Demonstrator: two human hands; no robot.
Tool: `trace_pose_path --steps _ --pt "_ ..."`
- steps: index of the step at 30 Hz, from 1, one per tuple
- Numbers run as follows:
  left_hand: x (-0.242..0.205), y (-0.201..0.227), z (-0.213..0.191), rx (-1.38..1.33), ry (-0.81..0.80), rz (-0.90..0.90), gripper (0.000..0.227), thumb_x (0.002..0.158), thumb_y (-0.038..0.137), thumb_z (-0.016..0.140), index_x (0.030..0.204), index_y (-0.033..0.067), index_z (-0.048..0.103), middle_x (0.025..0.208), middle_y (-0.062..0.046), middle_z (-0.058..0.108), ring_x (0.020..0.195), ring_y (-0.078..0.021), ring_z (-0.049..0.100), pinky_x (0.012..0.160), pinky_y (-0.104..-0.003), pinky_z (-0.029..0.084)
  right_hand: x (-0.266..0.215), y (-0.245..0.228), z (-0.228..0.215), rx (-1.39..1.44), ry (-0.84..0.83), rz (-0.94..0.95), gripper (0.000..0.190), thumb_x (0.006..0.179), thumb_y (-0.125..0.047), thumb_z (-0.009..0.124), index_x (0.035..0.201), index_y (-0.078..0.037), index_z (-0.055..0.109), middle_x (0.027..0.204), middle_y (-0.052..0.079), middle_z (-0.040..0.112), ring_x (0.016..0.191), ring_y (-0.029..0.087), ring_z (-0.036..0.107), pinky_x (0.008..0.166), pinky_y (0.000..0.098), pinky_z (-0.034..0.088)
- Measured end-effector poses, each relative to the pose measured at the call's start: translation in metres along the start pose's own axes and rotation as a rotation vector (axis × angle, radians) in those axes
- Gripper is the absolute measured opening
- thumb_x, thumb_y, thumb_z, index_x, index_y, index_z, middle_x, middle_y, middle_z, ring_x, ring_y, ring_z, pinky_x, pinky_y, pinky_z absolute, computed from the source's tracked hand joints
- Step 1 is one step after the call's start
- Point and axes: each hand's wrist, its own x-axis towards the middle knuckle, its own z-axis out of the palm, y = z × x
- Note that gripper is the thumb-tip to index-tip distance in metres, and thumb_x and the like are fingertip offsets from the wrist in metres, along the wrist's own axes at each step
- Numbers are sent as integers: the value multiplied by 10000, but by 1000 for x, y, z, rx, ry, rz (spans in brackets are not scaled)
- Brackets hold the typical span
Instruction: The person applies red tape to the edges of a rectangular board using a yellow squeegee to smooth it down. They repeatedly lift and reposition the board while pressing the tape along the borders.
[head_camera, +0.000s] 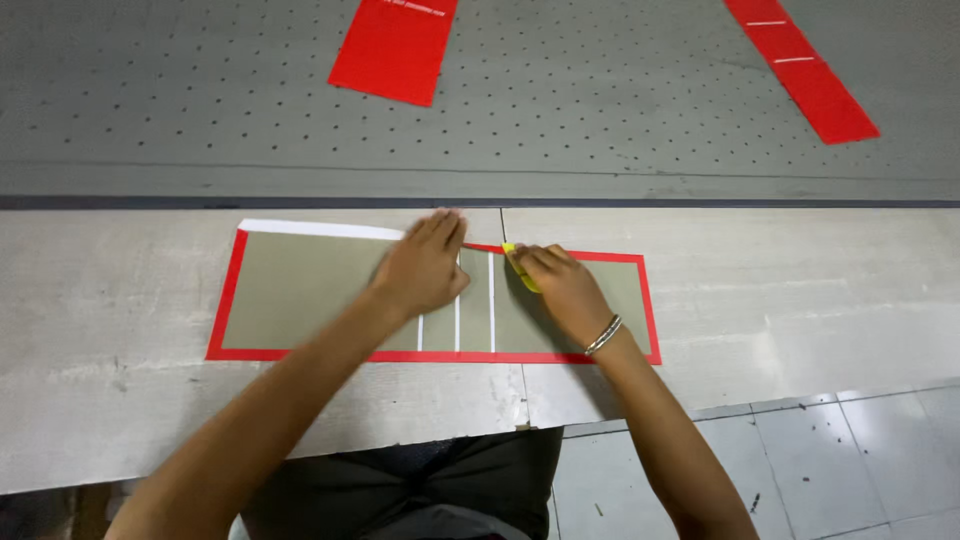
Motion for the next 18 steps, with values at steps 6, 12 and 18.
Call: trace_pose_path --steps 6,12,18 --pt "-40 -18 42 358 193 13 281 887 85 523 1056 49 745 989 -100 720 1000 -244 682 884 -291 546 38 44 11 285 -9 192 330 982 -61 614 1270 -188 713 1146 33 758 1095 260 695 993 369 518" --pt "-59 -26 21 354 186 -32 124 863 72 629 854 139 733 828 -13 667 845 -168 644 613 -199 525 36 -72 -29 280 -45 14 281 865 126 601 1081 2 731 1026 186 750 995 406 678 942 514 536" --pt "-67 -37 -11 313 191 -104 100 918 98 632 910 169 701 816 25 625 783 -135 649 558 -218 515 60 -88 28 6 -45 -30 292 887 -30 637 1114 -189 728 1124 -1 726 1115 209 642 948 336 539"
